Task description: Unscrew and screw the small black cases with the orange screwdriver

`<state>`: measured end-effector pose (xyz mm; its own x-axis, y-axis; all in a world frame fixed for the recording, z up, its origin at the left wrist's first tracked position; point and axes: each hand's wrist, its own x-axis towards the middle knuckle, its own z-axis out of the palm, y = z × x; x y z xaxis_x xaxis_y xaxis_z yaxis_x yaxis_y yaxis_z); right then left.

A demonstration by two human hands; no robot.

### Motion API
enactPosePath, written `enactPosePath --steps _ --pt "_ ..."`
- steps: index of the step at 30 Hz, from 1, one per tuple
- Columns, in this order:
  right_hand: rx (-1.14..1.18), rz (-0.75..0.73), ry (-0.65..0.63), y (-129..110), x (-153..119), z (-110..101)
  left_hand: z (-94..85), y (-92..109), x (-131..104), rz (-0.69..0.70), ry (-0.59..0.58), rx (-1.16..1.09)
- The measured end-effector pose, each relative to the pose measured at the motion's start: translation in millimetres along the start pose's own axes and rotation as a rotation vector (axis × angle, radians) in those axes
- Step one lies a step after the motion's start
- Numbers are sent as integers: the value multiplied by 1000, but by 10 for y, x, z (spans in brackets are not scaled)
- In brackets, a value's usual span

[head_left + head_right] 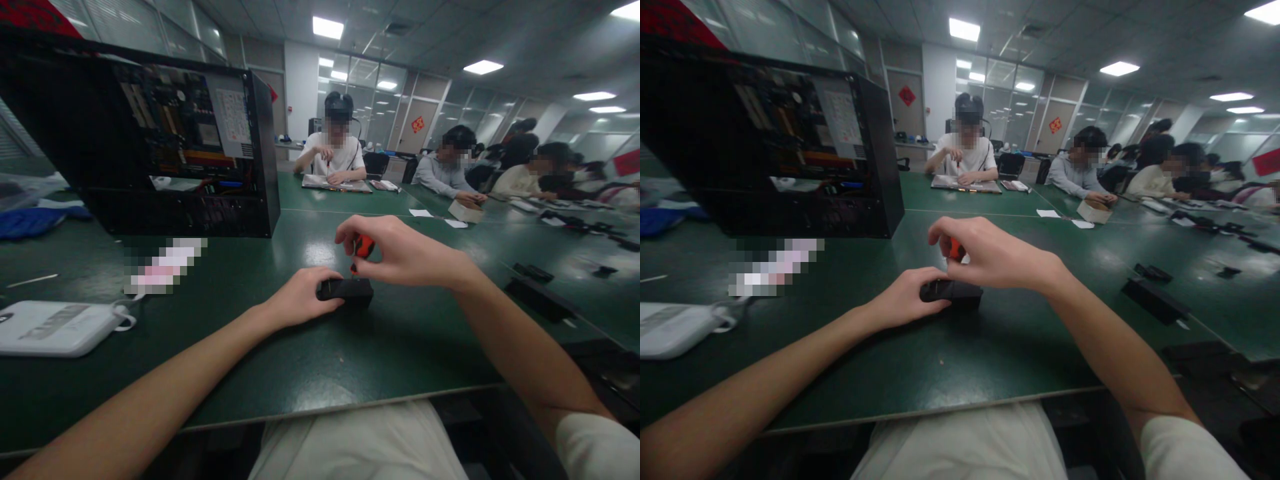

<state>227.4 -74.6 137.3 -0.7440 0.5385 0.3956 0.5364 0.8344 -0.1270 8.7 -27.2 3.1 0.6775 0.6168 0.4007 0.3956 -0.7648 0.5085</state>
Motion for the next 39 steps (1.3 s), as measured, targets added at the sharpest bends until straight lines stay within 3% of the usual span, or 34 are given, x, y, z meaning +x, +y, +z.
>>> enactPosePath --steps 10,14,18,23,26,30,39 --pt "23 120 -61 82 -92 -115 -2 4 1 -10 -8 -15" --pt "19 166 -201 128 -220 -204 -82 26 -2 -30 -35 1" --pt "87 275 -329 300 -523 -238 -176 64 -4 -67 -108 45" --pt "105 413 -144 724 -1004 -128 -90 174 116 -13 -130 67" --pt "141 476 -128 889 -1146 -42 36 208 217 16 -150 69" --pt "202 443 -181 905 -1137 28 134 189 247 20 -117 33" --pt "243 413 -195 950 -1156 46 129 192 196 16 -99 -18"
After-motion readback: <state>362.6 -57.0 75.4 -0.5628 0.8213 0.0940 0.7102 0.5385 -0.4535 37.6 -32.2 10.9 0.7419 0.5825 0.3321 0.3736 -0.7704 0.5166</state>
